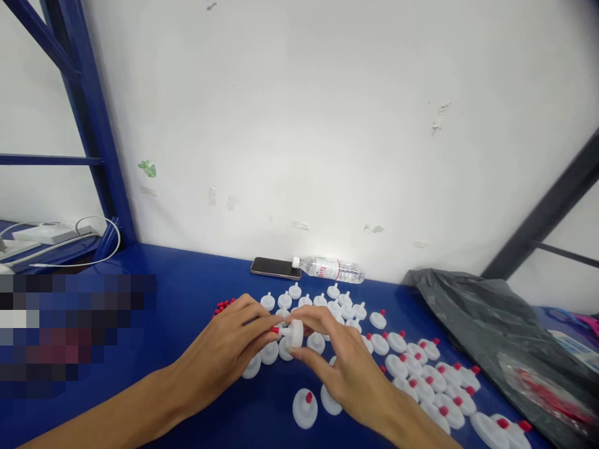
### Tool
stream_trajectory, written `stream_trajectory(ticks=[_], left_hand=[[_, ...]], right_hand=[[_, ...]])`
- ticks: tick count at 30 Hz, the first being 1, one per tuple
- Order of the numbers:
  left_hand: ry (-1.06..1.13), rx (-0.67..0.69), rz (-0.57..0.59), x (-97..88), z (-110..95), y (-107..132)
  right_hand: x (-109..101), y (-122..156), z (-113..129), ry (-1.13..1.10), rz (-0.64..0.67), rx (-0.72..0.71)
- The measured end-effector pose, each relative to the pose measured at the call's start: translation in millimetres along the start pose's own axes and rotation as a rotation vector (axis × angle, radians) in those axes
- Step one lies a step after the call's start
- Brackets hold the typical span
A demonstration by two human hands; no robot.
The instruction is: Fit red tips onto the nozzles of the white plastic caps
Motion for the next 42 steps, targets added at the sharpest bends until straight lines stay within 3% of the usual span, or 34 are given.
stream_trajectory(ticks=[3, 9, 20, 24, 28, 32, 34, 38, 42], left_hand=[[-0.013, 0.041, 0.102, -0.2, -9, 1], [0.039, 0.076, 0.174, -6.4, -21, -2], [0.104, 0.106, 0.03, -1.1, -20, 3], [0.08, 0.077, 0.069, -5.5, -21, -3], [0.036, -0.041, 0.104, -9.1, -8, -9], [-0.039, -0.157, 0.13, -3.4, 13, -6], [-0.047, -0.182, 0.158, 1.3, 21, -4], [-0.041, -0.206, 0.199, 6.5, 27, -2], [-0.003, -0.209, 0.203, 6.9, 24, -3]], right_hand=[[2, 3, 1, 0.063, 0.016, -0.107], [8, 9, 1, 0.116, 0.015, -0.344], [8, 12, 6, 0.059, -0.006, -0.293], [1, 9, 13, 0.126, 0.004, -0.244], [-32, -2, 11, 0.305, -0.07, -0.182], [-91, -9, -19, 0.473, -0.37, 0.032], [-118, -9, -38, 0.509, -0.45, 0.136], [-152, -4, -68, 0.584, -0.422, 0.341], [-166, 2, -92, 0.65, -0.342, 0.479]])
Point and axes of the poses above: each hand's wrist, its own y-axis away from the middle knuckle, its own x-axis out of the palm, z = x × y, the point moved 3 cm from there along -y, towards the middle knuckle, and after that the axes turned 6 degrees about -y, right-handed, at the moved point
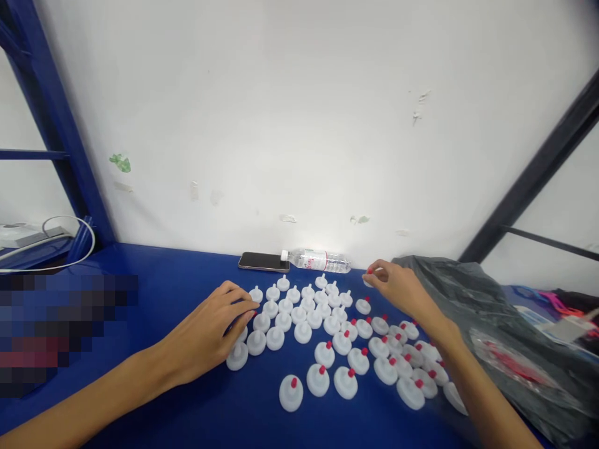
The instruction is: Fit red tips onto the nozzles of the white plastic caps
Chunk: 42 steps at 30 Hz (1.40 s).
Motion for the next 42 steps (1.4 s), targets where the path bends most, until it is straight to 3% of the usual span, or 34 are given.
stream_trajectory(ticks=[5, 9, 16, 22, 26, 33, 42], left_hand=[[0.056, 0.0, 0.049, 2.4, -5, 1], [0.085, -0.002, 0.089, 4.3, -5, 1], [0.083, -0.022, 0.13, 4.5, -3, 2], [0.063, -0.02, 0.19, 1.9, -2, 0], [0.044, -0.035, 0.178, -0.2, 2, -2], [0.033, -0.04, 0.151, -0.7, 3, -1], [0.053, -0.035, 0.166, 2.5, 1, 1]], right_hand=[[13, -8, -26, 0.085, 0.15, 0.054], [18, -9, -32, 0.091, 0.24, 0.056], [11, 1, 2, -0.045, 0.234, -0.142], [30, 6, 17, -0.105, 0.309, -0.234], [31, 4, 15, -0.123, 0.27, -0.234], [11, 8, 24, -0.158, 0.131, -0.188], [19, 17, 43, -0.188, 0.095, -0.279]])
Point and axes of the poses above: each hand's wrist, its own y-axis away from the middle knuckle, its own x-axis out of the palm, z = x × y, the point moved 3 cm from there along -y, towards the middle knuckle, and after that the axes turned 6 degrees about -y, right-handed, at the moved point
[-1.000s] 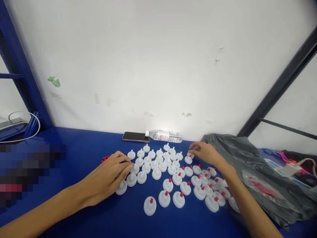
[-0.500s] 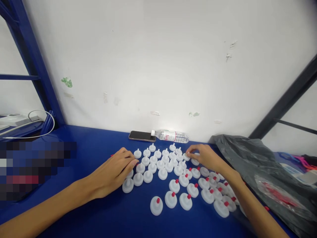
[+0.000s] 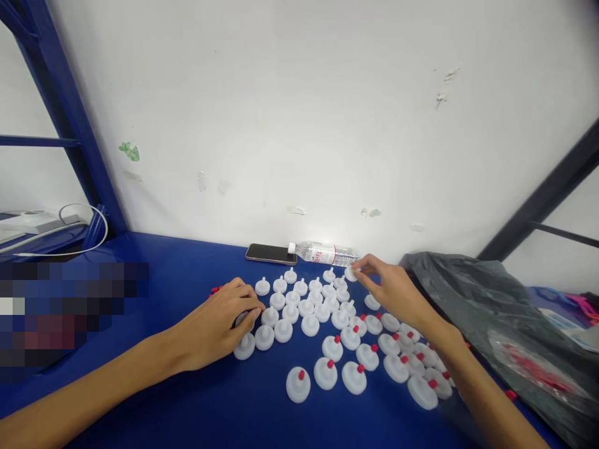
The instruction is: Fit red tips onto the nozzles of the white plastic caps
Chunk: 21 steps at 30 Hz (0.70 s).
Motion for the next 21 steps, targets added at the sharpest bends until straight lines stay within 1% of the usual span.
stream_trajectory(ticks=[9, 16, 21], left_hand=[[0.018, -0.062, -0.009, 8.3, 7, -4], [0.032, -0.104, 0.006, 8.9, 4, -4], [0.038, -0.117, 0.042, 6.6, 0, -4]], right_hand=[[13, 6, 22, 0.034, -0.009, -0.131], [23, 12, 34, 0.033, -0.003, -0.224], [27, 15, 42, 0.039, 0.02, -0.294]])
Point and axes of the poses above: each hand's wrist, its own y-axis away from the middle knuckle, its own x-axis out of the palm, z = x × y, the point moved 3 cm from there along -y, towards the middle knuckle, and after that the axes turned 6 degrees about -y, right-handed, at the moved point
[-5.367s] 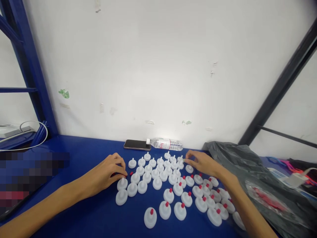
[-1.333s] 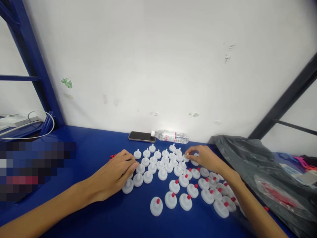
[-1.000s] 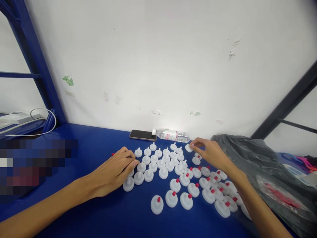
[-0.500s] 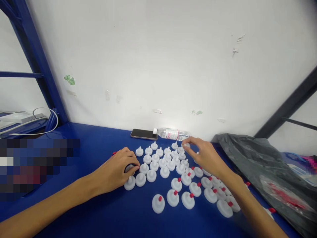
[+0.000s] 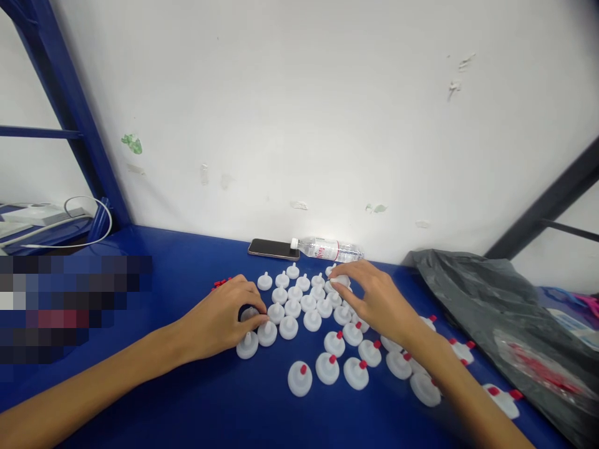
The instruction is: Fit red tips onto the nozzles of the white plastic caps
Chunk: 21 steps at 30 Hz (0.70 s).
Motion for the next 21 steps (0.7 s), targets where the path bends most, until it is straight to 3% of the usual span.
stream_trajectory(ticks=[21], left_hand=[[0.058, -0.026, 0.033, -1.8, -0.6, 0.4]], right_hand=[[0.7, 0.6, 9.4, 0.057, 0.007, -0.119]])
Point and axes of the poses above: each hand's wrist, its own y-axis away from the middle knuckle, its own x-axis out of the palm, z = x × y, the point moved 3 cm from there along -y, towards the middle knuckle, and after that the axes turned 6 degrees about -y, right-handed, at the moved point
